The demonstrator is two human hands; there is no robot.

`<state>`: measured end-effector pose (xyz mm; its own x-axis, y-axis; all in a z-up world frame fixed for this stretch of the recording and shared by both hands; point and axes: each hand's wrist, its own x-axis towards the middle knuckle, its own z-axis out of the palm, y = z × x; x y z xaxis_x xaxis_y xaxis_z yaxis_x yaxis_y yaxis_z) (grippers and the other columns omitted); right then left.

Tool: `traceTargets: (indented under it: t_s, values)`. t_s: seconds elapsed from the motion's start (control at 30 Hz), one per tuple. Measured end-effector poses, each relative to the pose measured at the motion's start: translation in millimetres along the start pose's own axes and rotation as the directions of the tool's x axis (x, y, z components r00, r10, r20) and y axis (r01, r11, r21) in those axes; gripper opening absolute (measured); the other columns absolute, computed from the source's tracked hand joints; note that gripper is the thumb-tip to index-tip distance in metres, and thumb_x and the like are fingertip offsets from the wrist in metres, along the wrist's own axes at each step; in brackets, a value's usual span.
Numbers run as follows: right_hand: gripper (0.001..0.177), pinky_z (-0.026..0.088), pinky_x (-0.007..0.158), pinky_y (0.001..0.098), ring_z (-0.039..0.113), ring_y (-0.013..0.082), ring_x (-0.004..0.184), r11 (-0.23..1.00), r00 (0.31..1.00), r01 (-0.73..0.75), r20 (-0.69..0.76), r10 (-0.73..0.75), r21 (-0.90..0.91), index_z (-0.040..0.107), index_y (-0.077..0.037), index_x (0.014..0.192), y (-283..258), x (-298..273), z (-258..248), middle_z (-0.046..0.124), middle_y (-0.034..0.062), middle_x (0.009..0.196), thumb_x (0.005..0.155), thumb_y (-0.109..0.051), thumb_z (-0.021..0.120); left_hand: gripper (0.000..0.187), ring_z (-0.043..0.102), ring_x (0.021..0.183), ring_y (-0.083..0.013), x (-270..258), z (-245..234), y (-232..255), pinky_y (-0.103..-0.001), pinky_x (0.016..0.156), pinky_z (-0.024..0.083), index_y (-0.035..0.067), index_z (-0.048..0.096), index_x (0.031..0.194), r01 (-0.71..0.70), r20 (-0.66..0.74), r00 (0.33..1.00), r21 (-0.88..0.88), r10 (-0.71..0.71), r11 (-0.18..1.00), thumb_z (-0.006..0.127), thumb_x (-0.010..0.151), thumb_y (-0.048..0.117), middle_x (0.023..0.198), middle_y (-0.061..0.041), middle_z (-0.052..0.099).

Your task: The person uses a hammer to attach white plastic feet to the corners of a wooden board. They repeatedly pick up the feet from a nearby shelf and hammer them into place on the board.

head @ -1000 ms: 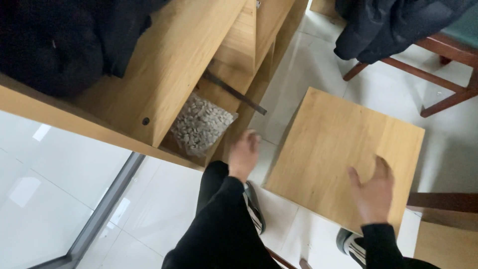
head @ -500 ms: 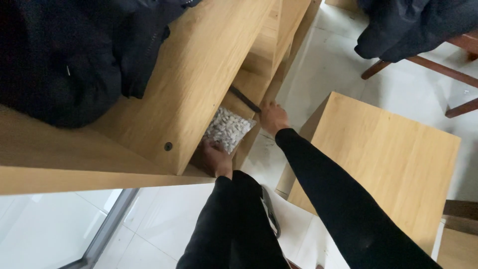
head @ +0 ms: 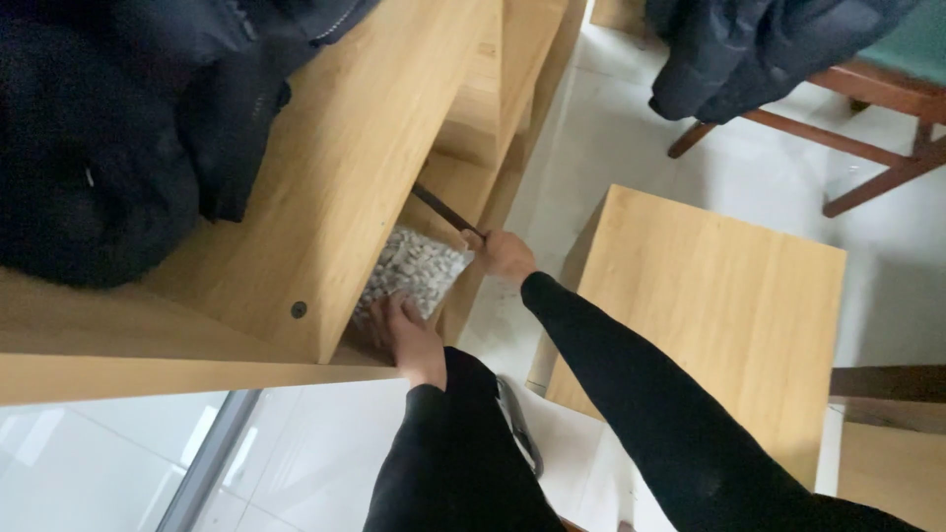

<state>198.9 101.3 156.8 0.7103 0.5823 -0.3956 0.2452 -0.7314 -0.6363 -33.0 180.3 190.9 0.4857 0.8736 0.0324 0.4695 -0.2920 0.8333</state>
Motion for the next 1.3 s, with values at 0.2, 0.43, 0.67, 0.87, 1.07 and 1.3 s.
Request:
traceTargets:
  t_s: [0.2, 0.43, 0.67, 0.87, 1.07, 1.3]
  values:
    - [0.052, 0.063, 0.079, 0.0503, 0.083, 0.0403, 0.091, 0.992, 0.989, -0.117, -0.081, 0.121, 0.047, 0.085, -0.001, 0.102, 57.4, -189.8, -74.3, 0.078, 0.0205, 0.088, 0.115, -0.049, 0.068, 0.022, 0.081, 0.115, -0.0393, -47.3, -6.3, 41.3, -0.051, 0.101, 0.066, 0.012, 0.078, 0.141, -0.090, -0.086, 0.991, 0.119, 0.101, 0.989, 0.065, 0.124, 0.015, 0.127, -0.016, 0.077]
    - [0.048, 0.053, 0.059, 0.0348, 0.066, 0.0215, 0.061, 0.887, 0.922, -0.036, -0.326, 0.207, 0.461, 0.072, -0.009, 0.074, 220.6, -389.2, -56.1, 0.063, 0.0068, 0.061, 0.107, -0.041, 0.085, 0.025, 0.083, 0.111, -0.0389, -120.8, 76.6, 59.3, -0.052, 0.102, 0.068, 0.011, 0.084, 0.135, -0.253, 0.181, 0.945, -0.122, 0.272, 0.960, 0.079, 0.110, 0.009, 0.121, -0.014, 0.076]
    - [0.055, 0.050, 0.050, 0.0369, 0.061, 0.0212, 0.051, 0.813, 0.738, -0.132, -0.492, 0.463, 0.567, 0.071, -0.006, 0.087, 321.2, -439.8, -85.9, 0.061, 0.0075, 0.062, 0.117, -0.052, 0.072, 0.029, 0.087, 0.104, -0.0315, -206.3, 246.0, 91.6, -0.038, 0.093, 0.074, 0.007, 0.087, 0.126, -0.158, 0.495, 0.740, -0.530, 0.455, 0.833, 0.096, 0.099, 0.008, 0.113, -0.015, 0.082]
    - [0.050, 0.044, 0.041, 0.0317, 0.050, 0.0154, 0.046, 0.609, 0.667, -0.050, -0.427, 0.611, 0.792, 0.068, -0.009, 0.102, 319.8, -423.2, -126.4, 0.051, -0.0005, 0.066, 0.127, -0.051, 0.057, 0.030, 0.086, 0.106, -0.0325, -221.8, 346.4, 154.9, -0.036, 0.094, 0.073, 0.007, 0.088, 0.120, -0.136, 0.569, 0.622, -0.597, 0.537, 0.790, 0.096, 0.093, -0.004, 0.113, -0.012, 0.077]
    - [0.041, 0.042, 0.041, 0.0265, 0.047, 0.0112, 0.046, 0.590, 0.583, -0.027, -0.466, 0.665, 0.807, 0.071, -0.003, 0.113, 358.6, -382.7, -172.5, 0.050, -0.0001, 0.068, 0.129, -0.038, 0.056, 0.028, 0.086, 0.107, -0.0299, -240.4, 422.7, 238.5, -0.039, 0.091, 0.071, 0.012, 0.087, 0.128, -0.234, 0.694, 0.457, -0.509, 0.556, 0.828, 0.092, 0.102, 0.006, 0.115, -0.010, 0.083]
    - [0.045, 0.044, 0.037, 0.0273, 0.050, 0.0127, 0.039, 0.603, 0.558, -0.050, -0.479, 0.677, 0.796, 0.071, -0.001, 0.116, 388.5, -362.2, -206.3, 0.053, 0.0020, 0.066, 0.129, -0.042, 0.056, 0.029, 0.071, 0.134, -0.0255, -240.7, 517.5, 232.9, -0.049, 0.122, 0.048, 0.023, 0.083, 0.131, -0.493, 0.649, 0.364, -0.474, 0.668, 0.729, 0.091, 0.105, 0.034, 0.121, 0.002, 0.082]
